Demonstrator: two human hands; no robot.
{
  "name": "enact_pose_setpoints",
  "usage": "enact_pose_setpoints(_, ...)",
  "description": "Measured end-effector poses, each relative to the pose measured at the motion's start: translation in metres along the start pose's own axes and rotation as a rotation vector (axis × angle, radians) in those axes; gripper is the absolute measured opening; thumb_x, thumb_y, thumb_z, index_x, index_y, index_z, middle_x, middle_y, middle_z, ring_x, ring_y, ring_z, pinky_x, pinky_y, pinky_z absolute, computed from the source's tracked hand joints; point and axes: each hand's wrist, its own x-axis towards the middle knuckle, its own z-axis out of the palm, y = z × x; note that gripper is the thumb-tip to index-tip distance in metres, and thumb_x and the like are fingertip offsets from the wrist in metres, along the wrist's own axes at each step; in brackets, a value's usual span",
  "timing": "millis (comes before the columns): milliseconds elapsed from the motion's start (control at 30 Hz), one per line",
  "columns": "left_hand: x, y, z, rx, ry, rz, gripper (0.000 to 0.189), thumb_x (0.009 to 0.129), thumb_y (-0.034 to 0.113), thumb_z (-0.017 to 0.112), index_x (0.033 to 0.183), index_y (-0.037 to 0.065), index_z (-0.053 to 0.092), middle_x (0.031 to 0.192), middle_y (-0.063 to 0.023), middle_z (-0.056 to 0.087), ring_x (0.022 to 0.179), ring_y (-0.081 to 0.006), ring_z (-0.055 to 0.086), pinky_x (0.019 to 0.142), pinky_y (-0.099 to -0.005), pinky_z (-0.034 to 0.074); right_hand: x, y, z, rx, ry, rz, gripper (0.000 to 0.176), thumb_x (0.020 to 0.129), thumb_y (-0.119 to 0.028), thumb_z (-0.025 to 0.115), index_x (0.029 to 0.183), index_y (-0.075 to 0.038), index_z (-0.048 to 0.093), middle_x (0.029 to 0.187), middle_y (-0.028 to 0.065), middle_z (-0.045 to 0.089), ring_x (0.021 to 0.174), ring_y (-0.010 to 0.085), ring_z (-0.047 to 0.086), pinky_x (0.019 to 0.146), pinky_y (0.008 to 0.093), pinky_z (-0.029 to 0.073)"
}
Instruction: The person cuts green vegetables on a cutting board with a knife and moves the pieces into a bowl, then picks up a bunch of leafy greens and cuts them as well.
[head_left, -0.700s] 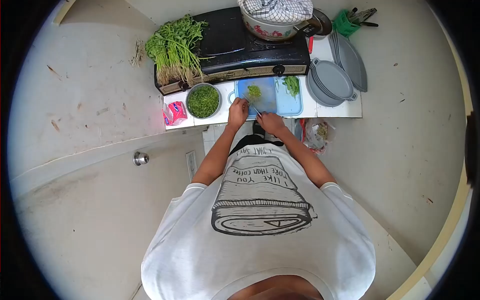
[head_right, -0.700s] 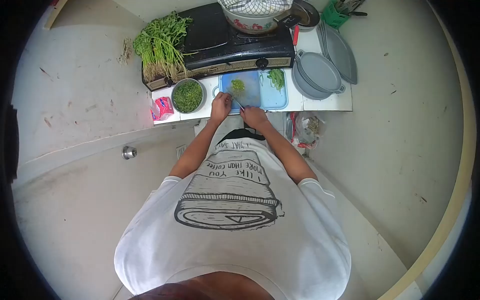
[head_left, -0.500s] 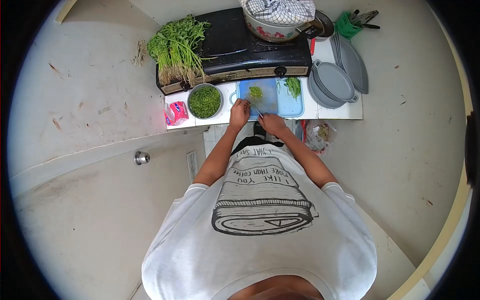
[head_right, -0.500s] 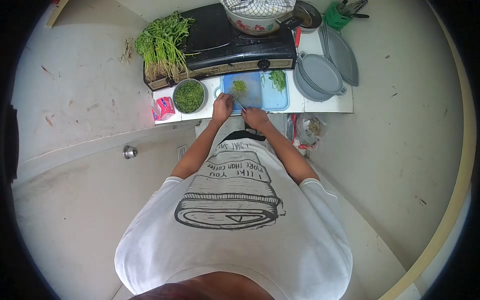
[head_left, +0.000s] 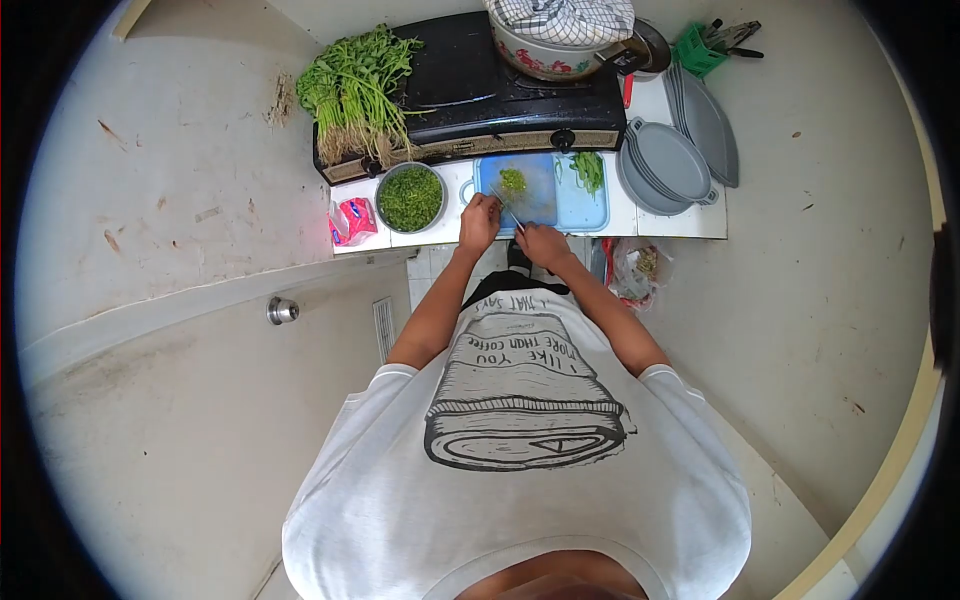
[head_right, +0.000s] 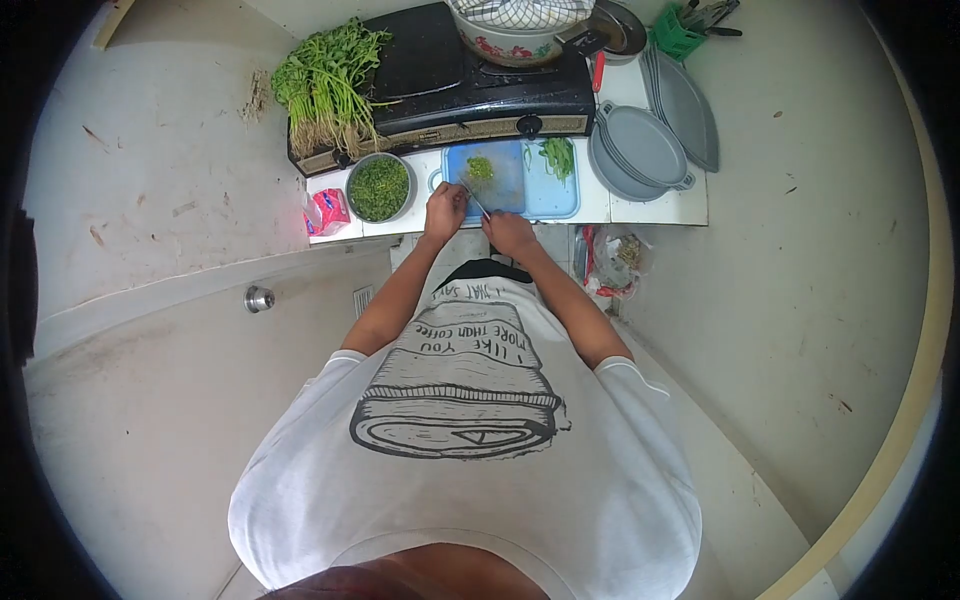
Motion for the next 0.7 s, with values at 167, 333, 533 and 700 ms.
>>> enact_pose_setpoints(167, -0.001, -0.001, 0.002, -0.025, 0.034, 0.024, 0.011, 0.083, -0.004, 0.065, 0.091, 0.002, 0.069, 0.086, -0.0155, 0.06, 0.077, -0.034, 0.066, 0.071, -0.0422, 0.054, -0.002, 0.005, -0.003, -0.012, -0.026, 0.024, 0.052, 0.105, -0.043, 0.044, 0.095, 0.001, 0.068, 0.083, 0.0261, 0.071, 0.079, 0.0452, 0.07, 0.073, 0.0545, 0.057)
enact_pose_setpoints(333, 0.0, 0.0, 0.001, -0.012, 0.022, 0.014, 0.011, 0.083, -0.004, 0.066, 0.092, 0.002, 0.07, 0.087, -0.0157, 0.062, 0.078, -0.0319, 0.068, 0.073, -0.0401, 0.056, -0.01, 0.002, -0.014, -0.017, -0.053, 0.028, 0.055, 0.106, -0.046, 0.043, 0.098, 0.002, 0.069, 0.083, 0.0266, 0.07, 0.079, 0.0458, 0.07, 0.074, 0.0547, 0.057)
enact_pose_setpoints(533, 0.001, 0.004, -0.003, 0.02, -0.003, -0.006, 0.012, 0.082, -0.004, 0.067, 0.092, 0.001, 0.07, 0.087, -0.0151, 0.063, 0.079, -0.0294, 0.069, 0.074, -0.0381, 0.057, -0.013, 0.002, -0.013, -0.018, -0.052, -0.003, 0.056, 0.106, -0.047, 0.042, 0.099, 0.002, 0.068, 0.083, 0.0275, 0.07, 0.079, 0.0463, 0.07, 0.074, 0.0553, 0.056)
enact_pose_setpoints(700, 0.001, -0.001, 0.001, -0.029, 0.03, 0.038, 0.011, 0.083, -0.004, 0.065, 0.092, 0.001, 0.069, 0.086, -0.0159, 0.061, 0.074, -0.0324, 0.066, 0.07, -0.0404, 0.055, -0.001, -0.002, -0.015, 0.011, -0.071, -0.008, 0.055, 0.106, -0.046, 0.042, 0.099, 0.003, 0.067, 0.081, 0.0276, 0.069, 0.078, 0.0464, 0.07, 0.072, 0.0554, 0.056)
